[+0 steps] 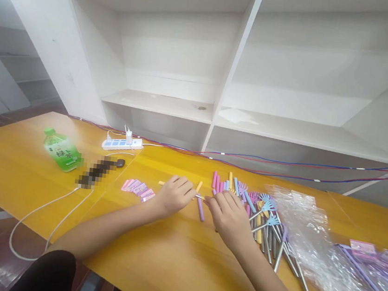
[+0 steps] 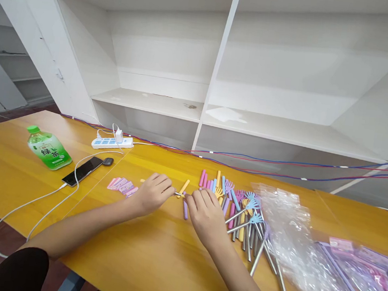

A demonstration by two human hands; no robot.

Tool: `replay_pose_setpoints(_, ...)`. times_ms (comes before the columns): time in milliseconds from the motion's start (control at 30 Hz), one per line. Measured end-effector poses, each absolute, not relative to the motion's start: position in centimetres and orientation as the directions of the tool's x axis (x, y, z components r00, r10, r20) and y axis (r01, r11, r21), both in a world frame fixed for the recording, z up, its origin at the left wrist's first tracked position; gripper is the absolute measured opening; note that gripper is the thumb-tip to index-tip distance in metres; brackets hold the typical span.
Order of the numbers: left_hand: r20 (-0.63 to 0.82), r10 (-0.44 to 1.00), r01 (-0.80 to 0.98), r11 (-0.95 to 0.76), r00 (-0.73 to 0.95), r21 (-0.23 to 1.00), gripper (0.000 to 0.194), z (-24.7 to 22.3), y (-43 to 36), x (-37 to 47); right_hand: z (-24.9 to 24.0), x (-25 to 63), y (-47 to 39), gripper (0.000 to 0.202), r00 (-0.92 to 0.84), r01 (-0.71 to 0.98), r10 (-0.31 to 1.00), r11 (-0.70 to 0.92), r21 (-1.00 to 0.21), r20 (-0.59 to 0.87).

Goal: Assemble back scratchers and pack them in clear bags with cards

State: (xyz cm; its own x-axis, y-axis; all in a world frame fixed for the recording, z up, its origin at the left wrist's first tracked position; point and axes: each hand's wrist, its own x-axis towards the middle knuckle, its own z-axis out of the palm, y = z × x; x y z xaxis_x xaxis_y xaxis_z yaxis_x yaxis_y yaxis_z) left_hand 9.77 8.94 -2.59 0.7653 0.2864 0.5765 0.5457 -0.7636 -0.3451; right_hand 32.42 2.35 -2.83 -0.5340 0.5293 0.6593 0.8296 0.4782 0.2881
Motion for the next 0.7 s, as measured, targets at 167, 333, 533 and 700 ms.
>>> replay_pose_setpoints(167,0.589,0.287,0.555,-0.758,0.755,-0.343,0.020,-2.7,9.4,9.0,-3.2,33.5,2.4,0.012,-0.517,0.839,0.548,0.478,0.261,0.658)
replay_pose_setpoints(333,0.600,0.291,0.571,-0.744,0.745,-0.348,0.018,-2.8,10.0,7.8,-3.2,34.8,2.2,0.014,-0.498,0.851,0.548,0.456,0.260,0.672)
replay_pose_setpoints(533,0.606,0.363,0.641,-0.691,0.708,-0.335,0.018,-2.7,12.4,3.4,-3.3,40.0,1.7,0.016,-0.441,0.892,0.603,0.375,0.252,0.664)
replay_pose_setpoints(700,0.613,0.371,0.664,-0.657,0.698,-0.358,0.015,-2.6,13.2,-0.7,-3.3,44.0,0.6,0.014,-0.480,0.875,0.589,0.373,0.309,0.650)
